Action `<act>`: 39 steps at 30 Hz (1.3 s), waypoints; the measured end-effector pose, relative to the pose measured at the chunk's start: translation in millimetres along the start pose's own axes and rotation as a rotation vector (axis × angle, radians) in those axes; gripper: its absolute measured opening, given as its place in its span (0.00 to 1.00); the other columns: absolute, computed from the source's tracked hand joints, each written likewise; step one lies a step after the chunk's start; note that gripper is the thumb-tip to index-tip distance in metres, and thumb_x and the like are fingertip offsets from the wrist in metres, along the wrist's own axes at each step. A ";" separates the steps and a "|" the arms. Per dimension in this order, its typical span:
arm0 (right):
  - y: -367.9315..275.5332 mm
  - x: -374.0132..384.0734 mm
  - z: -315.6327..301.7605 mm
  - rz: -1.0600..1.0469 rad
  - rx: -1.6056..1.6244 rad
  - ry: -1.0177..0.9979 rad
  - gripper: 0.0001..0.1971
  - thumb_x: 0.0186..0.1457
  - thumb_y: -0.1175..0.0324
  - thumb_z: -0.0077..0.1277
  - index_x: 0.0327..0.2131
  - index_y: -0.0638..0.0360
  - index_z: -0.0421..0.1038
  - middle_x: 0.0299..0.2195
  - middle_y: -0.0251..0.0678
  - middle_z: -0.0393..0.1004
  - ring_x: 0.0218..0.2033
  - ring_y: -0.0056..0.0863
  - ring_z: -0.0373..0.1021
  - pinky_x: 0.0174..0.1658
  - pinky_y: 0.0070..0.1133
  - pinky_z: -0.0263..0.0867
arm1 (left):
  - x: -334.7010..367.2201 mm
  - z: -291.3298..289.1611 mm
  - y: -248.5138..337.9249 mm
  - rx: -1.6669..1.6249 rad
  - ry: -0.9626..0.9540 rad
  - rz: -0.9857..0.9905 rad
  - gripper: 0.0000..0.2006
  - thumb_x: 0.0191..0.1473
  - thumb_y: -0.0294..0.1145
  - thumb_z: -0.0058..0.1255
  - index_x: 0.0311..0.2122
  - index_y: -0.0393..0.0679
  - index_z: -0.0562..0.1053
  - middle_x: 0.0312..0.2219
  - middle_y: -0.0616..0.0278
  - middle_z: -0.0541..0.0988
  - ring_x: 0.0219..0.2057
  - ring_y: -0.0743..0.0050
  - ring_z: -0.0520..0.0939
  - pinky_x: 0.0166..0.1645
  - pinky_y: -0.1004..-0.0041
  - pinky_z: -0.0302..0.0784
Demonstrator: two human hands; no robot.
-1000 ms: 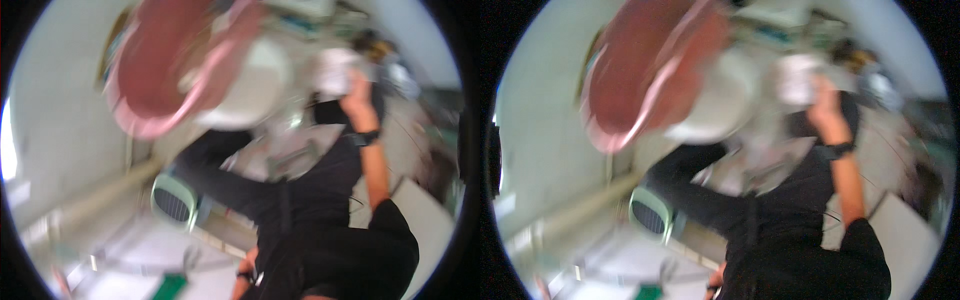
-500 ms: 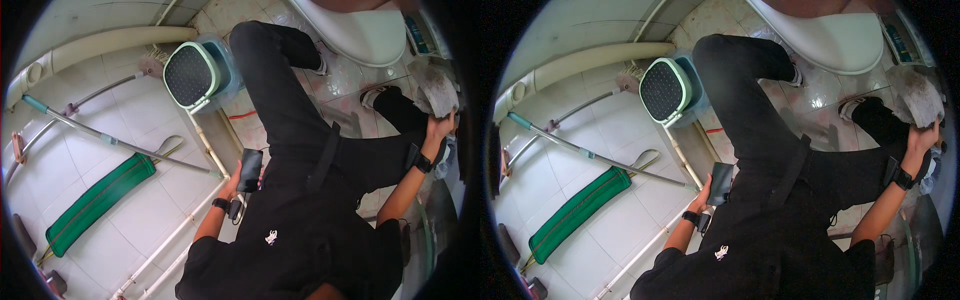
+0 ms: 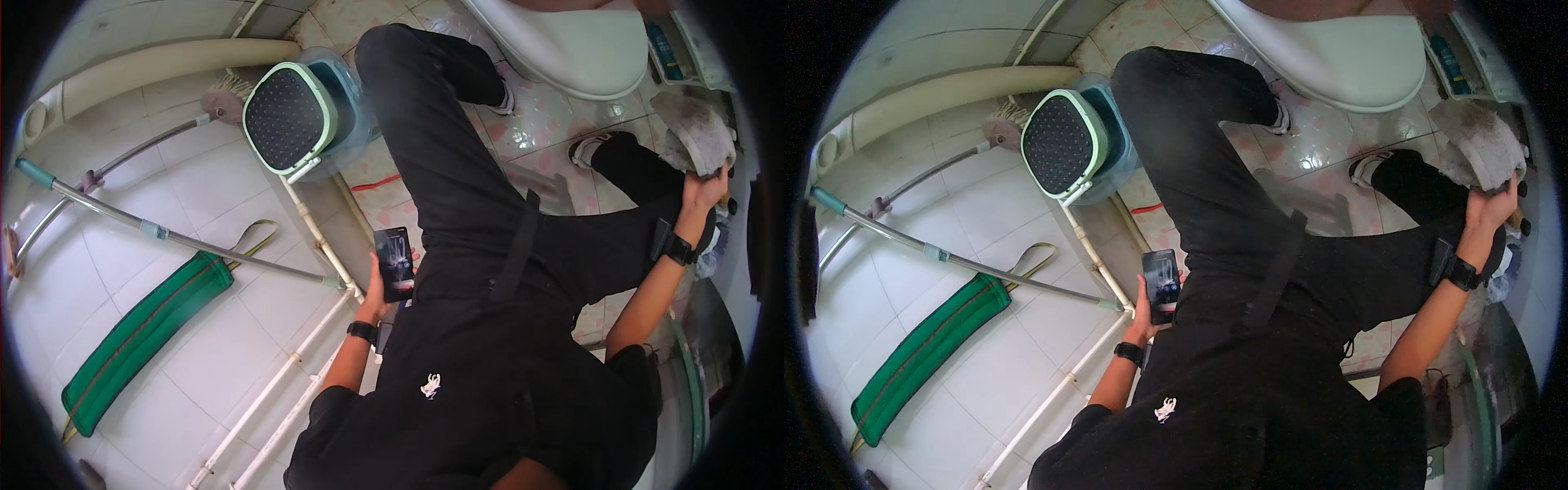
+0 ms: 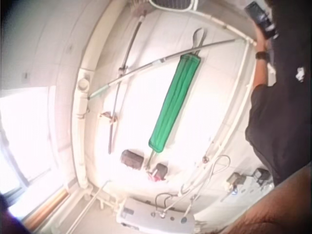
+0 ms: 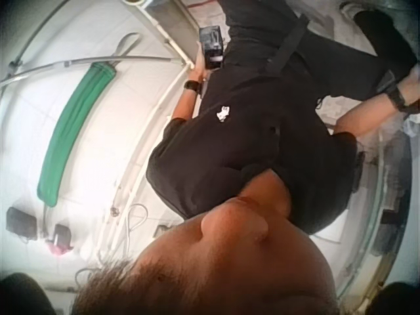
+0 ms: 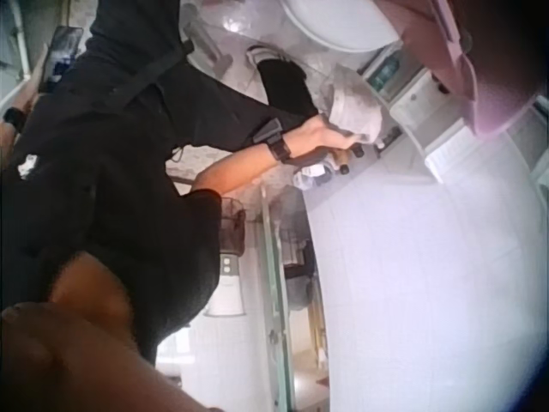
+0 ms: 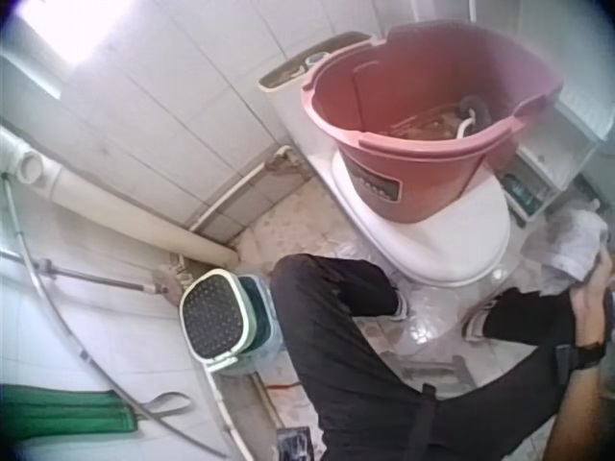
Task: Cleaning a pink mop bucket with a rag and a brush inside a bathroom.
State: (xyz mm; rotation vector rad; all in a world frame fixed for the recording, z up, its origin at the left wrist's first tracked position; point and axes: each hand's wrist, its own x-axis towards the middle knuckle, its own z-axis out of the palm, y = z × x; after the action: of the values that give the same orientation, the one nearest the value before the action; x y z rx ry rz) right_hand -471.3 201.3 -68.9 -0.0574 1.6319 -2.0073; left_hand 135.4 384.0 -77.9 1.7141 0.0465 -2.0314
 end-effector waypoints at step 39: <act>33.8 -30.5 -1.9 0.203 0.223 -0.095 0.19 0.61 0.62 0.47 0.52 0.61 0.69 0.49 0.34 0.74 0.51 0.30 0.69 0.56 0.28 0.63 | 100.0 47.5 49.1 1.141 -0.488 0.118 0.29 0.63 0.47 0.41 0.63 0.38 0.62 0.61 0.51 0.67 0.60 0.56 0.67 0.67 0.59 0.58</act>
State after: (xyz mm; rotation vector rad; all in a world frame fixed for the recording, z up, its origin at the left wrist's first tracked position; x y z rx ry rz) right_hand -433.1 212.3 -91.2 0.0903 1.2925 -1.9840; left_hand 100.0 291.7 -147.9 1.5648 -1.5798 -2.4816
